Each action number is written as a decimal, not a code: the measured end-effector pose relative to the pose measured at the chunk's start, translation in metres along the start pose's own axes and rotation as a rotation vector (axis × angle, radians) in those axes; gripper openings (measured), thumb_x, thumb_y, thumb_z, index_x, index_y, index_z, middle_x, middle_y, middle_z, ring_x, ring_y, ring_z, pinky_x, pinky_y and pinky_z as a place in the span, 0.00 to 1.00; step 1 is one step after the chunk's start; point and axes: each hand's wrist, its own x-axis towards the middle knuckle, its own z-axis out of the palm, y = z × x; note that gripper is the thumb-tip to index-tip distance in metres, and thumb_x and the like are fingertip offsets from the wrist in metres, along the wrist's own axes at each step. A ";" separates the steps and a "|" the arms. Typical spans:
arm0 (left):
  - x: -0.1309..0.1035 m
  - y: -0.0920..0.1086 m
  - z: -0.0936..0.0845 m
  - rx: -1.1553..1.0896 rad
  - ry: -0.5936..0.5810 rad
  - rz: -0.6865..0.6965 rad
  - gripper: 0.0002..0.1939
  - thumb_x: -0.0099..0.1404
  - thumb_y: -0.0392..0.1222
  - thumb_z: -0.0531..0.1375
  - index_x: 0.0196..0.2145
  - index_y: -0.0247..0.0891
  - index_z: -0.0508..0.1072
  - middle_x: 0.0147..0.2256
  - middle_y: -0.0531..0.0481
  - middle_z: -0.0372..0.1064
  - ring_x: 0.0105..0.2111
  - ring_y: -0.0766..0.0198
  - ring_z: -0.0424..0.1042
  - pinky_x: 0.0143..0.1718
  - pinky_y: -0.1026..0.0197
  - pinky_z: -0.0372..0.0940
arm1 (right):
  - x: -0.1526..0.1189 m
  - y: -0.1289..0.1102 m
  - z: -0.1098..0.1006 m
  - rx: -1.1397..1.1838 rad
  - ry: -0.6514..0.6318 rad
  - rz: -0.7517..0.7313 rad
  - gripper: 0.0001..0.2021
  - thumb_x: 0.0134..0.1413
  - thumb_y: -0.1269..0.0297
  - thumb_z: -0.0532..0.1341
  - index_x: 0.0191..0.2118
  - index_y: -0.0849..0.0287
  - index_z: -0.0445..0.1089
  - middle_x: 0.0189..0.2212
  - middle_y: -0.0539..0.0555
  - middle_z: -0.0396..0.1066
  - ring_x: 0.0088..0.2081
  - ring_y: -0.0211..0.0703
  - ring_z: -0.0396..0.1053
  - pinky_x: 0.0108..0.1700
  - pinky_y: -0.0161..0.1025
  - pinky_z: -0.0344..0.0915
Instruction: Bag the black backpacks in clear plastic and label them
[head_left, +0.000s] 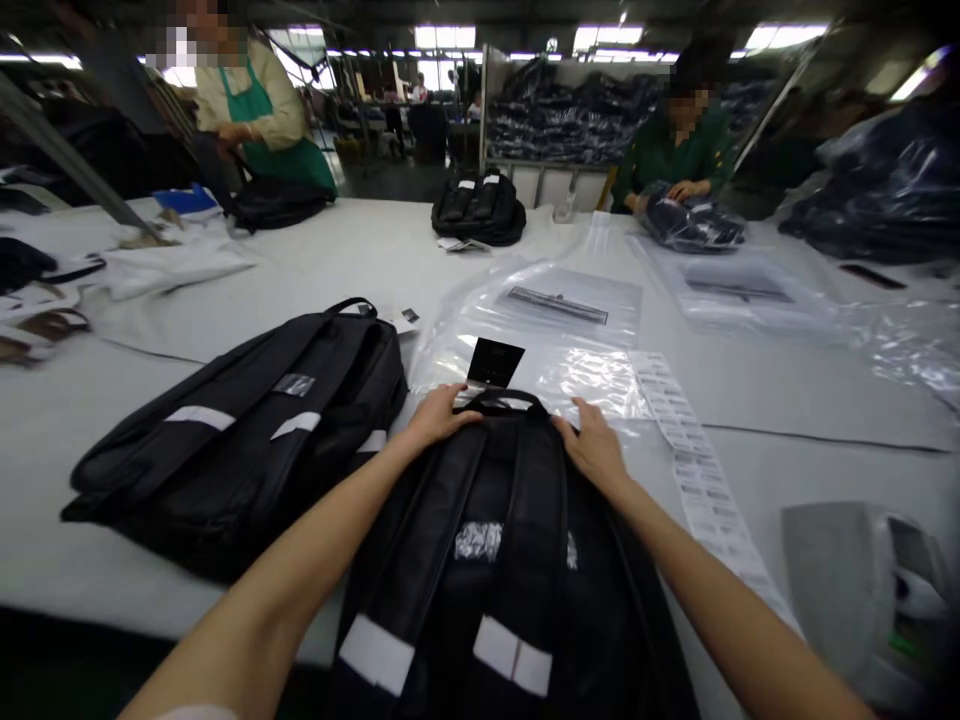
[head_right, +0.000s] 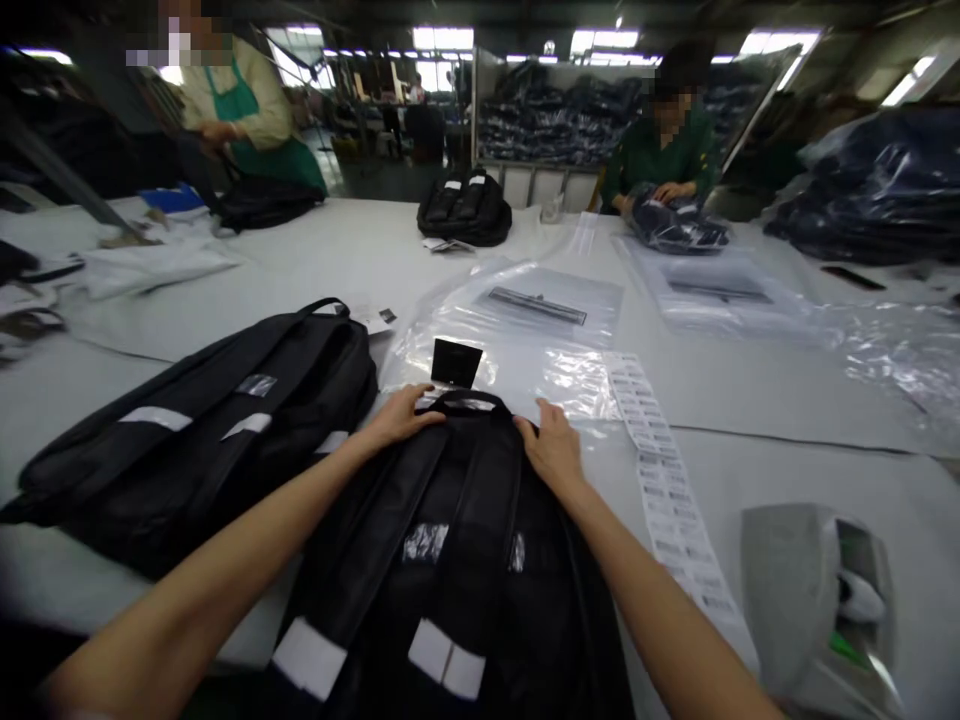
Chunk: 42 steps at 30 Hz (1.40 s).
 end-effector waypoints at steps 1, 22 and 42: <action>-0.021 -0.004 -0.011 0.003 0.038 0.006 0.32 0.53 0.53 0.62 0.53 0.35 0.65 0.47 0.43 0.67 0.47 0.53 0.65 0.48 0.58 0.58 | -0.017 0.017 -0.009 0.027 0.018 0.062 0.28 0.59 0.49 0.48 0.58 0.64 0.55 0.51 0.64 0.63 0.47 0.52 0.65 0.49 0.45 0.59; -0.222 -0.029 -0.014 -0.353 0.112 -0.212 0.32 0.57 0.65 0.50 0.40 0.30 0.69 0.38 0.41 0.71 0.41 0.53 0.69 0.37 0.59 0.64 | -0.150 0.043 -0.036 0.277 -0.087 0.462 0.36 0.49 0.41 0.51 0.50 0.73 0.64 0.46 0.73 0.68 0.49 0.61 0.66 0.48 0.51 0.62; -0.087 -0.018 -0.035 0.745 0.239 0.026 0.18 0.58 0.47 0.56 0.44 0.41 0.76 0.57 0.38 0.58 0.60 0.26 0.38 0.53 0.28 0.21 | -0.139 0.071 0.001 0.368 -0.119 0.394 0.41 0.44 0.40 0.51 0.56 0.71 0.53 0.52 0.71 0.64 0.54 0.61 0.62 0.54 0.51 0.59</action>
